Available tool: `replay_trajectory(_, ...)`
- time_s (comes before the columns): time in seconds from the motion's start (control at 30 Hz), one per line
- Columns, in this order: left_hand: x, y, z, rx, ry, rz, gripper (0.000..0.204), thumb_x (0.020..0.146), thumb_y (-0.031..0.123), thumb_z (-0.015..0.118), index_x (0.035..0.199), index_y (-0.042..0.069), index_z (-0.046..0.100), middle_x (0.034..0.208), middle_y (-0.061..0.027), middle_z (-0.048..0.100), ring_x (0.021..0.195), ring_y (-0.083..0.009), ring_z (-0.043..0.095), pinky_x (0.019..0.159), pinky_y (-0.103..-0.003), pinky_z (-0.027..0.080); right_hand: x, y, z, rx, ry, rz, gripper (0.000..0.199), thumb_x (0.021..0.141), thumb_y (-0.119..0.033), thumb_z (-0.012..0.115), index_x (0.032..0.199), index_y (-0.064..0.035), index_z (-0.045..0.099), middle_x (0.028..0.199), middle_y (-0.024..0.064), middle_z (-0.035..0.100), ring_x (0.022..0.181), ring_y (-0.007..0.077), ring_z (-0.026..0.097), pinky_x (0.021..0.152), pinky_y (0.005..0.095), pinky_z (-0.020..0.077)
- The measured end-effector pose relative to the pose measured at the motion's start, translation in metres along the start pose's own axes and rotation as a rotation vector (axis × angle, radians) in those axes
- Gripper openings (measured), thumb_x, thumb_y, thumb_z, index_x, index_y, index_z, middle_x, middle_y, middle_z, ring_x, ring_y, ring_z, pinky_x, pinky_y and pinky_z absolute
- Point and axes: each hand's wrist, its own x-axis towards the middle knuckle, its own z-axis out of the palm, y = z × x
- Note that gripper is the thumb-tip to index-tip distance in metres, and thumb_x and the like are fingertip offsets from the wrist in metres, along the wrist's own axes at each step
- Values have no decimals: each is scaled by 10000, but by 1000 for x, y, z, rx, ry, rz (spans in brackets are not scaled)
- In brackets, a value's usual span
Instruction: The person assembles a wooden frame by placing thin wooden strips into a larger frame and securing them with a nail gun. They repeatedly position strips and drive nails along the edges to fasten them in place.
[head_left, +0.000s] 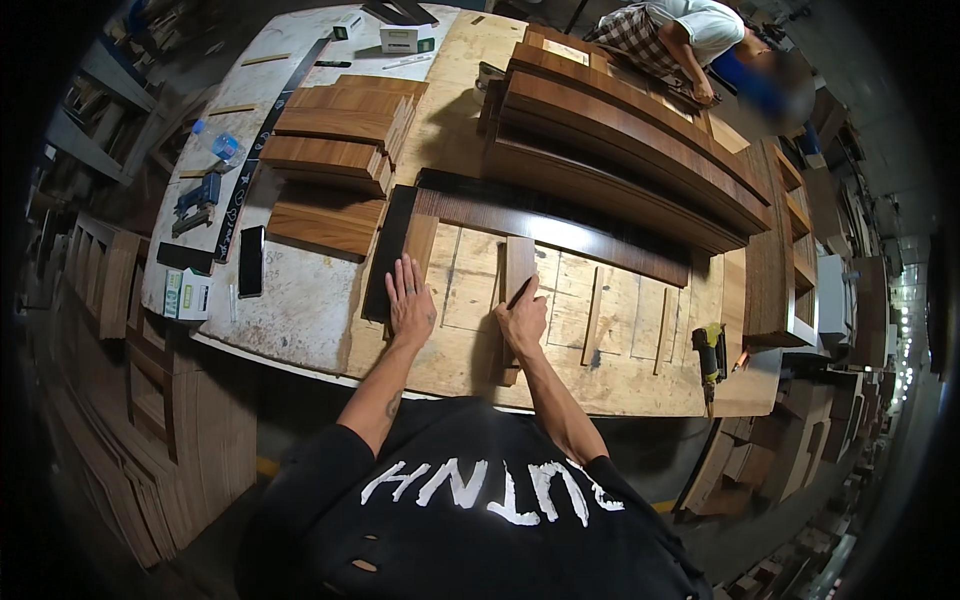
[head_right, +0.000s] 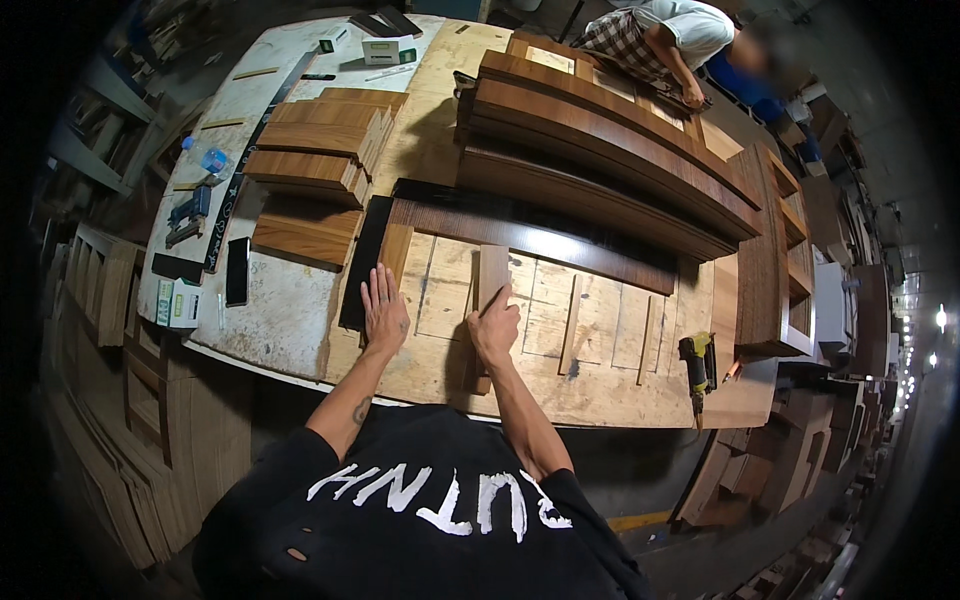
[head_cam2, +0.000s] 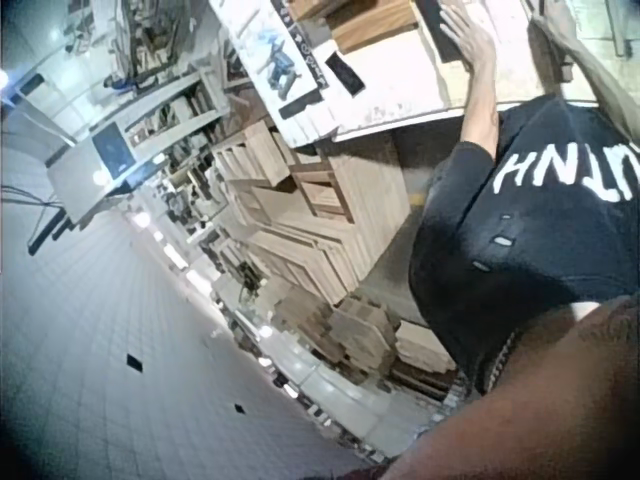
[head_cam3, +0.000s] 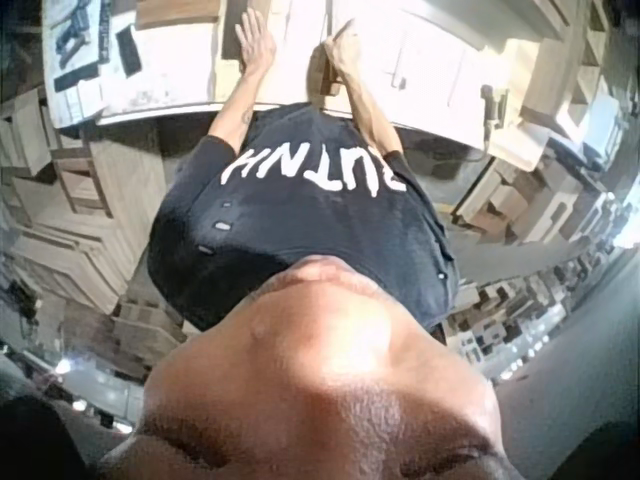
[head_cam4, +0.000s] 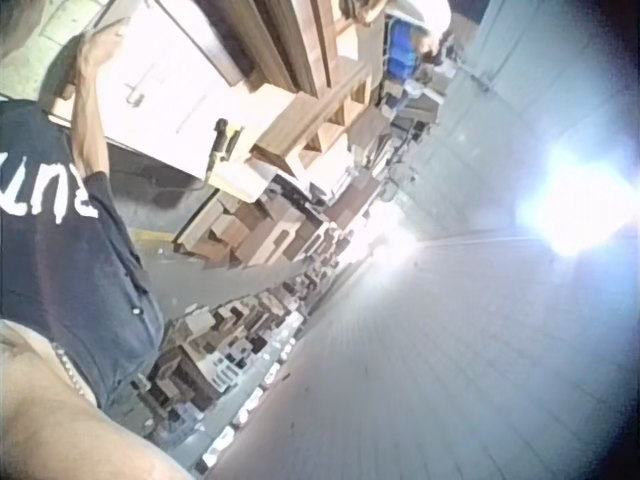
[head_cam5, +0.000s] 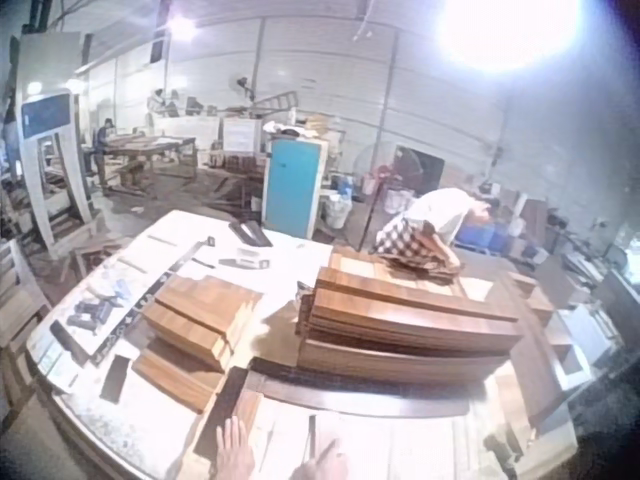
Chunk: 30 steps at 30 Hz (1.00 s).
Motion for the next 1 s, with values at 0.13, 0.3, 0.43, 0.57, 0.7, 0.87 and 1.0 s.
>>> replay_trajectory(0.13, 23, 16, -15, 46, -177, -11, 743, 953, 110, 493, 1601, -45, 162, 1706, -194, 72, 1584, -308, 63, 1288, -421, 28, 25, 4, 5, 8, 52, 11, 928, 790, -226, 702, 1549, -5, 216, 1101, 334, 543, 1029, 480, 572, 856, 554, 528)
replay_trajectory(0.3, 26, 0, 3, -64, -21, 66, 751, 944, 123, 503, 1595, -54, 172, 1693, -229, 90, 1581, -331, 64, 1287, -447, 41, 53, 9, -6, 111, 60, -83, 925, 836, -284, 718, 1563, 16, 232, 1093, 326, 601, 985, 459, 607, 843, 533, 524)
replay_trajectory(0.43, 10, -1, -6, -187, 32, 69, 779, 999, 310, 543, 1593, -51, 189, 1683, -233, 133, 1569, -358, 102, 1259, -554, 36, 31, 35, -37, 276, 224, -152, 914, 888, -382, 695, 1564, 38, 246, 1236, 321, 605, 1105, 467, 606, 957, 523, 489)
replay_trajectory(0.57, -35, 37, -24, -295, -136, 445, 818, 972, 402, 593, 1607, 34, 231, 1675, -215, 179, 1558, -358, 150, 1246, -587, 84, -8, 113, -76, 235, 328, 52, 895, 851, -356, 745, 1537, 37, 327, 1395, 317, 549, 1266, 447, 562, 1075, 471, 449)
replay_trajectory(0.7, -64, 88, -38, -298, -352, 843, 770, 950, 431, 632, 1598, 160, 316, 1670, -144, 253, 1555, -309, 200, 1241, -581, 116, -29, 174, -99, 100, 383, 247, 741, 858, -290, 734, 1450, 54, 449, 1265, 321, 611, 1130, 473, 603, 983, 500, 495)
replay_trajectory(0.87, -62, 101, -14, -201, -293, 824, 688, 975, 394, 603, 1590, 209, 355, 1680, -54, 261, 1559, -285, 190, 1236, -610, 92, -13, 212, -72, -52, 310, 57, 504, 843, -275, 729, 1227, 32, 620, 1157, 253, 651, 1062, 470, 595, 928, 533, 500)
replay_trajectory(1.0, -65, 101, -19, -228, -302, 810, 640, 986, 387, 586, 1569, 199, 400, 1667, -48, 294, 1553, -292, 206, 1237, -619, 63, -5, 215, -67, -31, 364, 61, 465, 839, -235, 699, 1210, 35, 621, 1150, 256, 650, 1050, 473, 585, 947, 523, 487)
